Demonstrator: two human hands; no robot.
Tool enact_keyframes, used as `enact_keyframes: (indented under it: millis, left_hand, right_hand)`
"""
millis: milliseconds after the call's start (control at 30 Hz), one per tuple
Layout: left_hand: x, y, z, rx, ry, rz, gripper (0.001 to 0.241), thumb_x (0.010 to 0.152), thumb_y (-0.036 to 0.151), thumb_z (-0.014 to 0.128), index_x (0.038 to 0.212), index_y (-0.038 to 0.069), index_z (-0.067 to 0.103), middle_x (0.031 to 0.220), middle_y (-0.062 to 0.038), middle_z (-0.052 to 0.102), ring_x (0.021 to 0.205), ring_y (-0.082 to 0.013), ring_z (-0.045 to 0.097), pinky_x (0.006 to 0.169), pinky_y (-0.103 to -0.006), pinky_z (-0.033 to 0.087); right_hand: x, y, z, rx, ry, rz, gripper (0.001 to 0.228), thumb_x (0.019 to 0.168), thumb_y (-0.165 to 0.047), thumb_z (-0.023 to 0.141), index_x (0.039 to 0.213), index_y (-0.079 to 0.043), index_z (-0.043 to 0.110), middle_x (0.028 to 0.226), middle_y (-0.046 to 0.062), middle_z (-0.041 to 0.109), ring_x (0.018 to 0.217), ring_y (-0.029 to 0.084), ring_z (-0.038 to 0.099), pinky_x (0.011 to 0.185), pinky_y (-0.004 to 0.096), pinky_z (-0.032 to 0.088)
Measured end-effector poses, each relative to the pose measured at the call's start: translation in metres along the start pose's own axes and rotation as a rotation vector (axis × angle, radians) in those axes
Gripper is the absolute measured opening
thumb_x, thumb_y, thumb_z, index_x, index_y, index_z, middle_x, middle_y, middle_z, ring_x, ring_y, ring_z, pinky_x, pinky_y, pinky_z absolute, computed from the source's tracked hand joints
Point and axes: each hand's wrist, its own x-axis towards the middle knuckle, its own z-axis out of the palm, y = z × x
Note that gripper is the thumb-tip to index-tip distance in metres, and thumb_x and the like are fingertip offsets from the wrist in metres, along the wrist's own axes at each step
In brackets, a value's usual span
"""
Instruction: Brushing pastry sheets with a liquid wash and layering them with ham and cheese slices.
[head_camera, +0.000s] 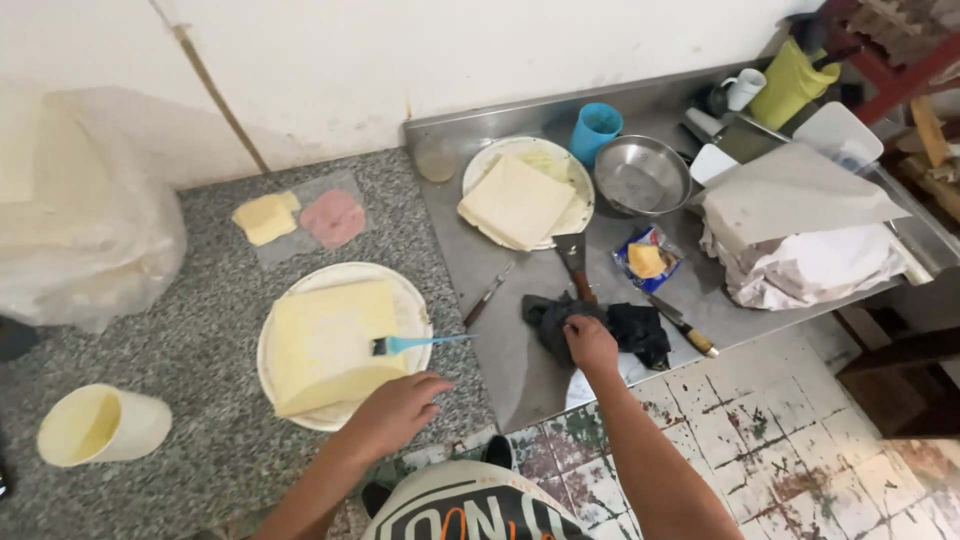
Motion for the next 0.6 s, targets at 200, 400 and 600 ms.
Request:
enact_keyframes:
  millis: [200,400,600]
  left_hand:
    - [0.05,0.065,-0.024,-0.183,0.082,0.045,0.046,0.104,0.02,0.052,0.149,0.015,0.048,0.154,-0.007,0.05,0.134,-0.0242,0.057,0.104,-0.0417,0.049]
    - [0.092,0.157,-0.049,-0.819,0.119,0.026,0.082,0.089,0.068,0.029,0.16,0.027,0.031,0.161,-0.002,0.047,0.138,-0.0248,0.056,0.119,-0.0575,0.033]
    - [0.161,0.154,0.006,-1.47,0.246,0.249,0.046,0.102,0.032,0.064,0.139,0.004,0.064,0.144,-0.021,0.061,0.133,-0.0323,0.059,0.114,-0.0483,0.045]
  right_hand:
    - [-0.052,-0.042,-0.143,0.87,0.216,-0.024,0.021,0.098,-0.022,0.062,0.115,-0.014,0.071,0.112,0.002,0.067,0.106,0.017,0.061,0.096,0.032,0.044]
    - [-0.124,-0.101,-0.236,0.696,0.064,-0.179,0.042,0.096,-0.02,0.053,0.136,-0.016,0.062,0.149,0.005,0.06,0.142,0.024,0.054,0.119,0.045,0.042]
    - [-0.118,-0.047,-0.192,1.332,0.15,-0.248,0.025,0.091,0.003,0.061,0.116,0.005,0.064,0.081,0.02,0.069,0.073,0.027,0.069,0.074,0.04,0.059]
